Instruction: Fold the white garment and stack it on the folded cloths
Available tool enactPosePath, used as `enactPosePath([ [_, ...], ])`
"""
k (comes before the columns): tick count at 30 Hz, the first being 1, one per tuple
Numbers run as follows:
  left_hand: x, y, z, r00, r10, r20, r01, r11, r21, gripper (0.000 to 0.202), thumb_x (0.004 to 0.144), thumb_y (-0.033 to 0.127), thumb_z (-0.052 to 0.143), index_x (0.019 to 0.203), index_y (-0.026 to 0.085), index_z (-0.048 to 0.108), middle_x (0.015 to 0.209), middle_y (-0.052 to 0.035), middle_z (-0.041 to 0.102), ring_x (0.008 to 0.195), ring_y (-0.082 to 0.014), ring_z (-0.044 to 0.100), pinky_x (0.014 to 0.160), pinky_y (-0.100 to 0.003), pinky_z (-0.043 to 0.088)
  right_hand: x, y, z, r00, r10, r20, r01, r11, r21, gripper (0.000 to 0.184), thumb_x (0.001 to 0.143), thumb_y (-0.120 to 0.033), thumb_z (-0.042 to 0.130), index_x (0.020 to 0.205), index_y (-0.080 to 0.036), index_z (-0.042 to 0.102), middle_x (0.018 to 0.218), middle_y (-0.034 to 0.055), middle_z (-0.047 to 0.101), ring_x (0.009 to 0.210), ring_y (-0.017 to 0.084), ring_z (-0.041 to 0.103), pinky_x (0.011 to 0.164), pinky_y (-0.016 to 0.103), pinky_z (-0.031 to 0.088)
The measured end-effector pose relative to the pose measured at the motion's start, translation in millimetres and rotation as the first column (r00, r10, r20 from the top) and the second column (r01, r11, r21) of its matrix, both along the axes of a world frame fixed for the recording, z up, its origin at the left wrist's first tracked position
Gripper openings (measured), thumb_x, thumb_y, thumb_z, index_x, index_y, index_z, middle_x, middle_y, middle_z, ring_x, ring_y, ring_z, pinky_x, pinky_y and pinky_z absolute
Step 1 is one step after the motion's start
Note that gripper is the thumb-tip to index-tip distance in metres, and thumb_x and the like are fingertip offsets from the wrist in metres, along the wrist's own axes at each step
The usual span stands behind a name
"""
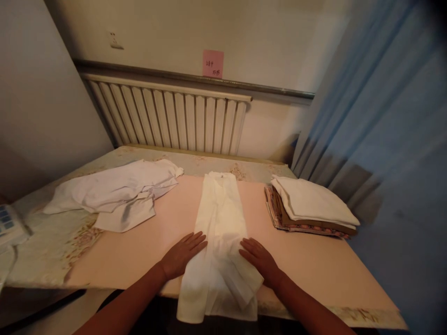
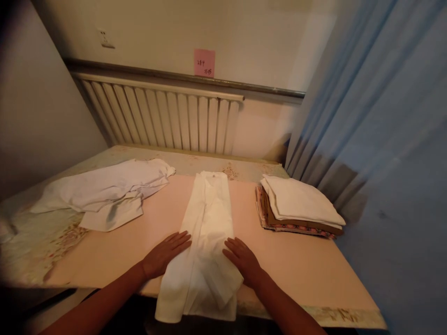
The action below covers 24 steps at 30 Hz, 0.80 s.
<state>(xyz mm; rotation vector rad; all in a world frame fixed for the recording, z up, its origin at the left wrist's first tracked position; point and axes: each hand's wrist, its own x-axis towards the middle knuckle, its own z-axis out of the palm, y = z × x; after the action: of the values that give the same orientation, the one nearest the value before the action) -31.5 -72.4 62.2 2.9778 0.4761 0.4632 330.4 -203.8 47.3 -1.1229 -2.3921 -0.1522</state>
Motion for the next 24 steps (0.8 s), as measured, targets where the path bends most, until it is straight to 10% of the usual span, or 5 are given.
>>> enactPosePath([
  [12, 6.4, -1.4, 6.3, 0.994, -0.106, -0.03, 0.102, 0.988, -0.118, 0.072, 0.089, 0.03, 0.053, 0.153, 0.032, 0.02, 0.152, -0.0069, 0.04, 0.14, -0.0255, 0.038, 0.116, -0.046, 0.029, -6.2, 7.3, 10.2, 0.969, 0.245, 0.0, -0.236, 0.935, -0.264, 0.068, 0.092, -0.051, 0.047, 0.149, -0.019, 0.029, 0.152, 0.0139, 0.038, 0.145, 0.028, 0.023, 0.118, 0.055, 0.02],
  [24, -19.7, -80.7, 45.6, 0.981, -0.195, -0.001, 0.185, 0.933, -0.308, 0.058, 0.092, 0.034, 0.051, 0.148, 0.034, 0.033, 0.148, -0.0042, 0.047, 0.14, -0.0242, 0.037, 0.119, -0.048, 0.026, -47.1, -54.0, 44.5, 0.95, 0.193, -0.246, -0.289, 0.844, -0.452, 0.037, 0.092, -0.048, 0.05, 0.121, -0.027, 0.061, 0.131, 0.0089, 0.061, 0.127, 0.023, 0.052, 0.112, 0.044, 0.036],
])
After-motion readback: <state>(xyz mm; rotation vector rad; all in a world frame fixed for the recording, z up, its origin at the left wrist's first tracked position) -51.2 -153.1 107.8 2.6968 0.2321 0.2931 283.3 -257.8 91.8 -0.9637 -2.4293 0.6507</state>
